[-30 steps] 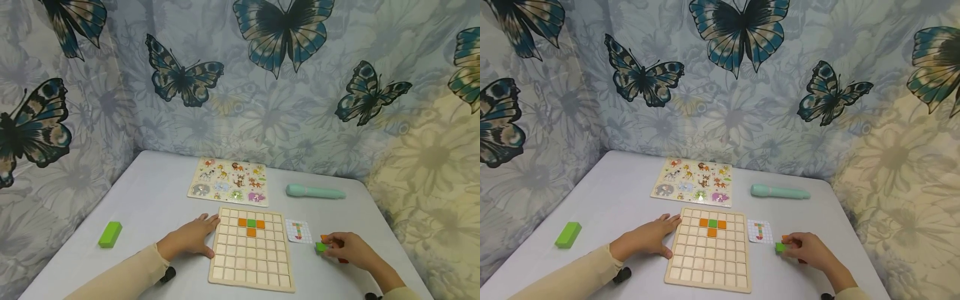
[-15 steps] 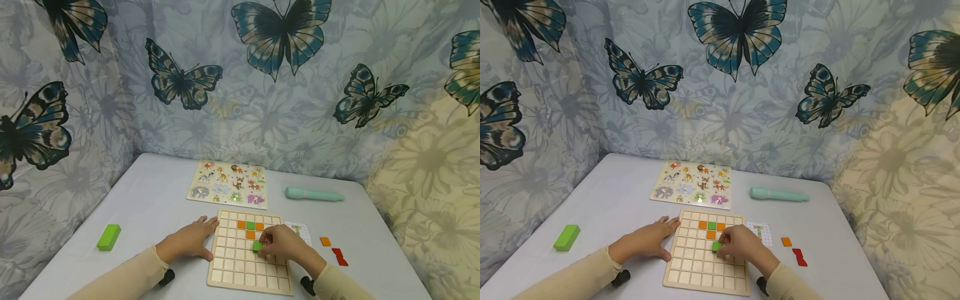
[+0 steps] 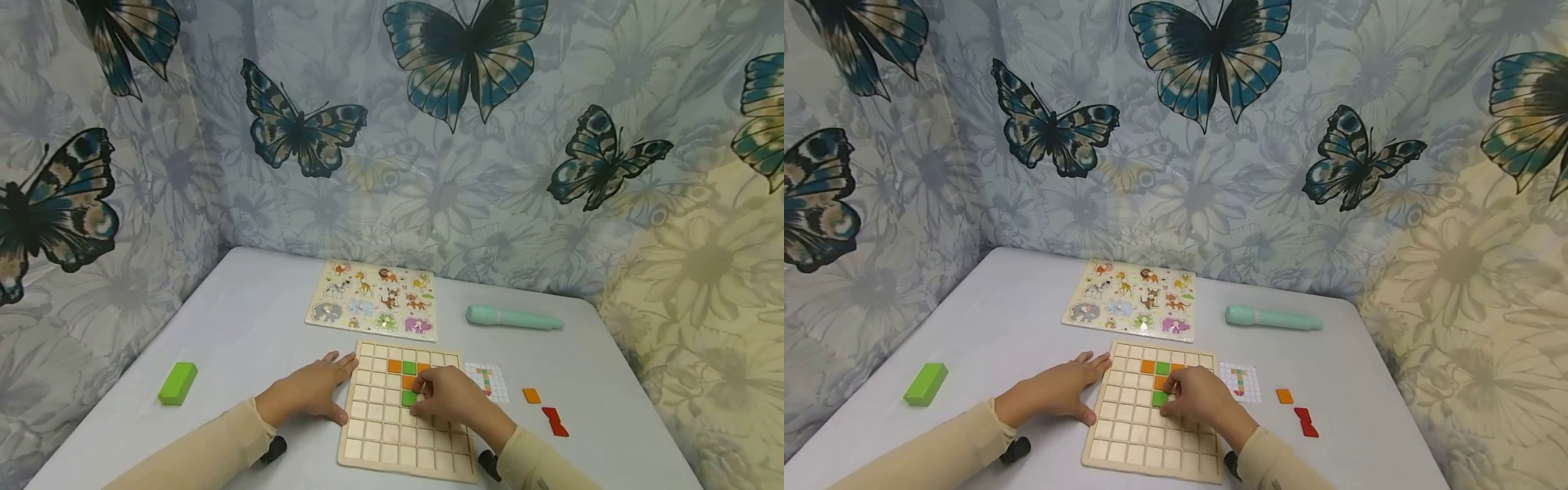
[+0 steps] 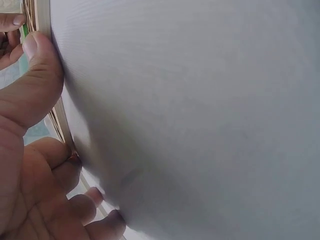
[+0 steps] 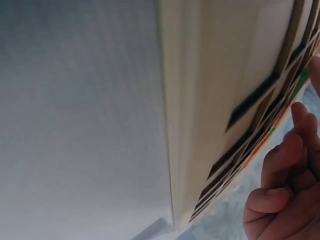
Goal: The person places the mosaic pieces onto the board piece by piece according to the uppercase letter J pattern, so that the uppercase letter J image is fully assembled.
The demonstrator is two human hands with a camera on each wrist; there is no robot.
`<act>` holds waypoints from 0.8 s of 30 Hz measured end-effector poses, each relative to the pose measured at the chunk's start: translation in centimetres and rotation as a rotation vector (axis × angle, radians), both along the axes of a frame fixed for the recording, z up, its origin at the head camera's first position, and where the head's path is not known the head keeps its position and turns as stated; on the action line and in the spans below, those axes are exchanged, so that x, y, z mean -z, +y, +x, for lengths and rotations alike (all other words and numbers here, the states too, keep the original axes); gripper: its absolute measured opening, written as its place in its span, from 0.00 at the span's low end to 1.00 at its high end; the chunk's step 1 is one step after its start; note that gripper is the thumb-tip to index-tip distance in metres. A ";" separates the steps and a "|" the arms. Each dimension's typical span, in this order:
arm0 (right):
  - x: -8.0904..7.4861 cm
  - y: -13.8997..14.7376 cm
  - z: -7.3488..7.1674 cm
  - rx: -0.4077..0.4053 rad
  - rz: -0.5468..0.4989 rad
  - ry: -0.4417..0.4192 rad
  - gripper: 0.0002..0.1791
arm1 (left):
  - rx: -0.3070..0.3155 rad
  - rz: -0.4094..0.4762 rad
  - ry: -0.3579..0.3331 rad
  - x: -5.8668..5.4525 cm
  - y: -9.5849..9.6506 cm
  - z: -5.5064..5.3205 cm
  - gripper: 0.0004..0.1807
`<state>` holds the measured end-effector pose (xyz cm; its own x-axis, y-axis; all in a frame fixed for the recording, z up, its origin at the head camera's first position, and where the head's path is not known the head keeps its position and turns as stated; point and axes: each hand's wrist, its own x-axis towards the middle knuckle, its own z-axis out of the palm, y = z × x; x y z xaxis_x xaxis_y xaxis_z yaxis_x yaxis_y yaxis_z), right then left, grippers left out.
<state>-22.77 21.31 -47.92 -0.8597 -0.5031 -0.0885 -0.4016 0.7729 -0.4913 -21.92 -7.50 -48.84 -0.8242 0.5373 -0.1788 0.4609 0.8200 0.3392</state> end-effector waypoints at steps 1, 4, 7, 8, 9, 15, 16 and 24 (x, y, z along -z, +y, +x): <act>0.0 0.1 0.0 0.004 0.000 -0.004 0.14 | 0.001 0.004 -0.001 0.0 0.0 0.0 0.60; -0.1 0.2 0.0 0.009 -0.001 0.002 0.13 | 0.004 0.011 0.001 -0.1 0.1 0.1 0.60; -0.2 0.1 -0.1 -0.003 0.002 0.031 0.09 | 0.004 0.008 0.011 -0.2 0.1 0.1 0.60; -0.2 0.1 -0.2 -0.012 0.003 0.041 0.09 | 0.005 0.005 0.013 -0.3 0.1 0.1 0.60; -0.2 0.0 -0.3 -0.019 0.005 0.049 0.08 | 0.006 0.002 0.016 -0.3 0.1 0.1 0.60; -0.3 -0.1 -0.5 -0.040 0.002 0.030 0.06 | 0.006 -0.012 0.023 -0.3 0.1 -0.1 0.60; -0.5 0.0 -0.5 -0.032 0.000 0.023 0.06 | 0.004 -0.013 0.022 -0.3 0.1 -0.1 0.60; -2.7 7.9 -1.5 0.242 -0.009 -0.011 0.11 | 0.010 -0.024 0.023 0.7 -0.1 -0.6 0.60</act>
